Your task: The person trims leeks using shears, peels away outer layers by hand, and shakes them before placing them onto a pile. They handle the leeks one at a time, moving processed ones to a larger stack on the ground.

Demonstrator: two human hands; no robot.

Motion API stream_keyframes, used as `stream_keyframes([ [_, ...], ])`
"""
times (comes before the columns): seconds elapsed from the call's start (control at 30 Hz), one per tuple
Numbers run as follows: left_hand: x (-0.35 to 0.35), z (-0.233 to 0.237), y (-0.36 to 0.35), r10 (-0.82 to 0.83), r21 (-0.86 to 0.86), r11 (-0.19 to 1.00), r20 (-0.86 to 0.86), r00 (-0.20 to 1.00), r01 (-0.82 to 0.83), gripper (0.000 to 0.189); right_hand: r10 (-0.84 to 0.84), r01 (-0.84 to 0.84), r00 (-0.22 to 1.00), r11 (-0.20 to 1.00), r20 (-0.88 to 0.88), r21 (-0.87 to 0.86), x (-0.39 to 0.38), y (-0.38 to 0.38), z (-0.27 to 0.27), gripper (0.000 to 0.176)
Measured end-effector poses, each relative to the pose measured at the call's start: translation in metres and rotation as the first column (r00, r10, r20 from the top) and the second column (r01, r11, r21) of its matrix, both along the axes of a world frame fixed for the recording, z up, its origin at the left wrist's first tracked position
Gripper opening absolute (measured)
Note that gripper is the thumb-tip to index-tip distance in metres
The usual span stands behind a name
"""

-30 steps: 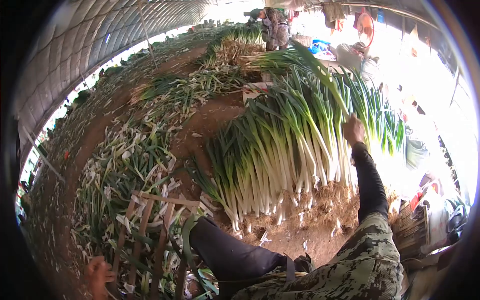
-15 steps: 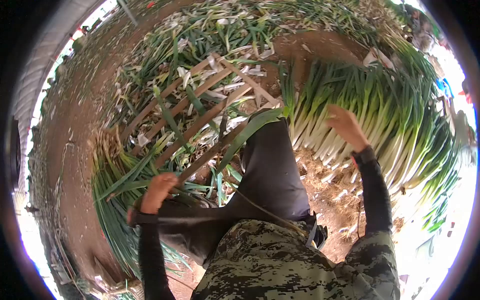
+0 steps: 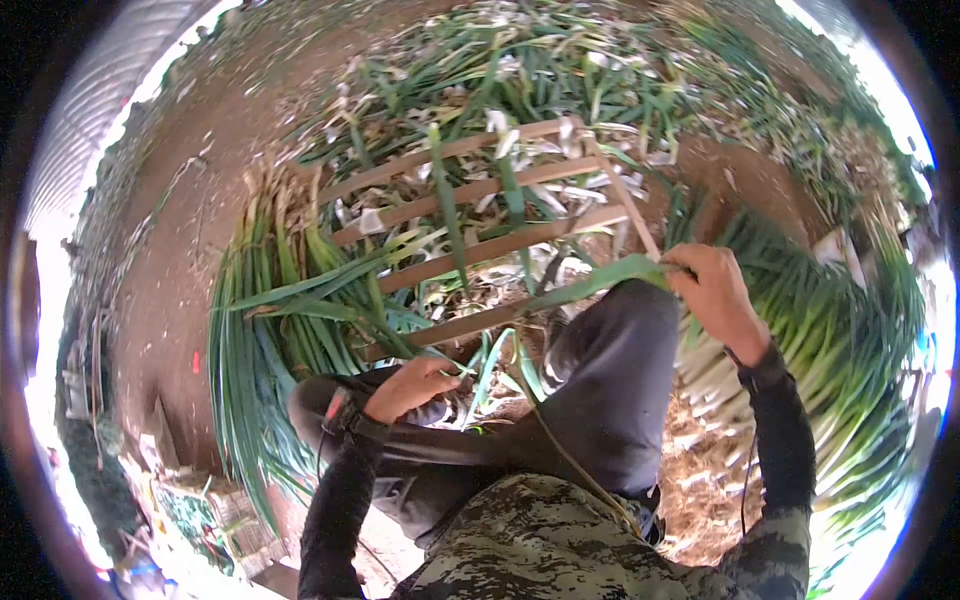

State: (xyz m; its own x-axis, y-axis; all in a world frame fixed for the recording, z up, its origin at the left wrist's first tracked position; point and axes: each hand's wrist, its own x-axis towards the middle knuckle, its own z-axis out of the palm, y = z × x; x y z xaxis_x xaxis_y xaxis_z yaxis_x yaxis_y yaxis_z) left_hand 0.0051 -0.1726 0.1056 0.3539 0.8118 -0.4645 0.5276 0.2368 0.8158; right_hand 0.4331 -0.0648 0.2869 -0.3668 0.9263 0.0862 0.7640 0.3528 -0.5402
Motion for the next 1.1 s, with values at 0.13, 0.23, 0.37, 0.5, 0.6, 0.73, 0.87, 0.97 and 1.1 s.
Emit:
stream_keyframes([
  [0.13, -0.046, -0.009, 0.027, 0.03, 0.159, 0.987, -0.372, 0.928, 0.031, 0.034, 0.495, -0.489, 0.868, 0.866, 0.039, -0.107, -0.098, -0.012, 0.018, 0.013],
  [0.23, -0.065, -0.005, 0.035, 0.132, 0.171, 0.984, -0.499, 0.856, -0.052, 0.033, 0.838, -0.716, 0.507, 0.54, 0.203, -0.443, -0.15, 0.003, -0.02, 0.012],
  [0.37, -0.081, 0.002, 0.052, 0.152, 0.21, 0.976, -0.436, 0.887, -0.064, 0.031, 0.851, -0.865, 0.496, 0.467, -0.17, -0.183, -0.151, 0.14, -0.058, 0.026],
  [0.5, -0.113, 0.003, 0.104, 0.375, 0.426, 0.896, -0.578, 0.725, -0.124, 0.042, -0.211, 0.025, 0.639, 0.967, -0.74, -0.255, -0.155, 0.277, 0.048, 0.039],
  [0.6, -0.138, -0.025, 0.147, 0.524, 0.535, 0.824, -0.594, 0.611, -0.187, 0.057, -0.177, 0.098, 0.826, 0.98, -0.535, -0.173, -0.157, 0.261, 0.01, 0.049],
  [0.73, -0.152, -0.081, 0.173, 0.537, 0.55, 0.828, -0.716, 0.447, -0.113, 0.074, 0.168, -0.134, 0.978, 0.961, 0.125, -0.241, -0.148, 0.139, -0.151, 0.066],
  [0.87, -0.147, -0.095, 0.169, 0.378, 0.391, 0.92, -0.875, 0.303, -0.018, 0.085, 0.153, -0.047, 0.935, 0.947, 0.321, -0.317, -0.145, 0.052, -0.218, 0.08],
  [0.97, -0.142, -0.124, 0.174, 0.39, 0.403, 0.915, -0.895, 0.216, 0.016, 0.057, 0.051, 0.027, 0.943, 0.973, 0.33, -0.228, -0.163, 0.02, -0.218, 0.078],
  [1.1, -0.155, -0.195, 0.181, 0.357, 0.407, 0.914, -0.803, 0.477, 0.001, 0.032, -0.14, 0.163, 0.945, 0.985, 0.297, -0.054, -0.164, 0.013, -0.224, 0.08],
])
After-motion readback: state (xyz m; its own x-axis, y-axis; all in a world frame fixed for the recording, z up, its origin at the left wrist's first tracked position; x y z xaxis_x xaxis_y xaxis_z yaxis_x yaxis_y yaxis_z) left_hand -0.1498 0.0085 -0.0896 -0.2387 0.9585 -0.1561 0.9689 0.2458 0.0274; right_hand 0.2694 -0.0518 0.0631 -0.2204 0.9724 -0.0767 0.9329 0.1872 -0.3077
